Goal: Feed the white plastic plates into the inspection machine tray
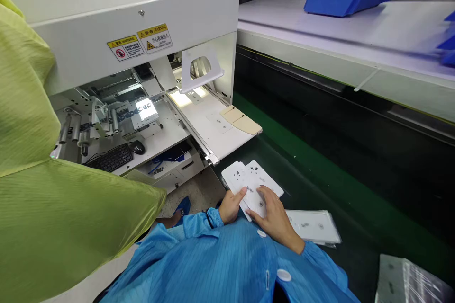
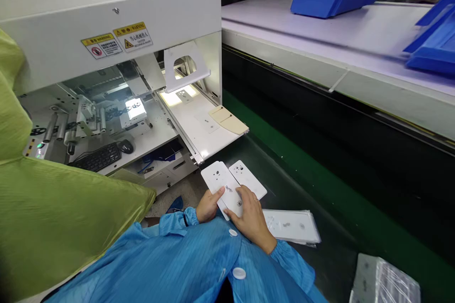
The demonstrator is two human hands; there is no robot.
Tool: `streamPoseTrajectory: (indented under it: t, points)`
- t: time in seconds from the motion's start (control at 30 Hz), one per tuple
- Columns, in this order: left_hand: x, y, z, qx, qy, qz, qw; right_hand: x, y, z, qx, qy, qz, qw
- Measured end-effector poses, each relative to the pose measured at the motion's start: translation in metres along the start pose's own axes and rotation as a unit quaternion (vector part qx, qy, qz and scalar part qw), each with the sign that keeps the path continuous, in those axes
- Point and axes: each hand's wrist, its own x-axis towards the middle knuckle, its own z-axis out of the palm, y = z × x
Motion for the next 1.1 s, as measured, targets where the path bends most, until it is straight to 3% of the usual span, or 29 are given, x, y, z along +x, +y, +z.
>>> streamPoseTrajectory:
  t: [0.17,0.33,0.73,1.1]
  points:
    - [0.0,0.001,0.003,-0.058,0.042,-0.001,0.997,-0.003,0.002,0.0,-0.009,0.003,0.013,1.0]
    - [0.002,0.003,0.003,-0.051,0.067,0.009,0.996,-0.004,0.004,0.001,-0.008,0.012,0.014,1.0]
    - [0.011,0.004,-0.001,-0.039,0.068,0.008,0.997,0.004,0.005,-0.001,-0.004,0.033,-0.01,0.999]
    - [0.015,0.005,0.003,-0.01,0.029,-0.002,1.0,0.003,0.011,-0.001,-0.031,0.051,-0.003,0.998]
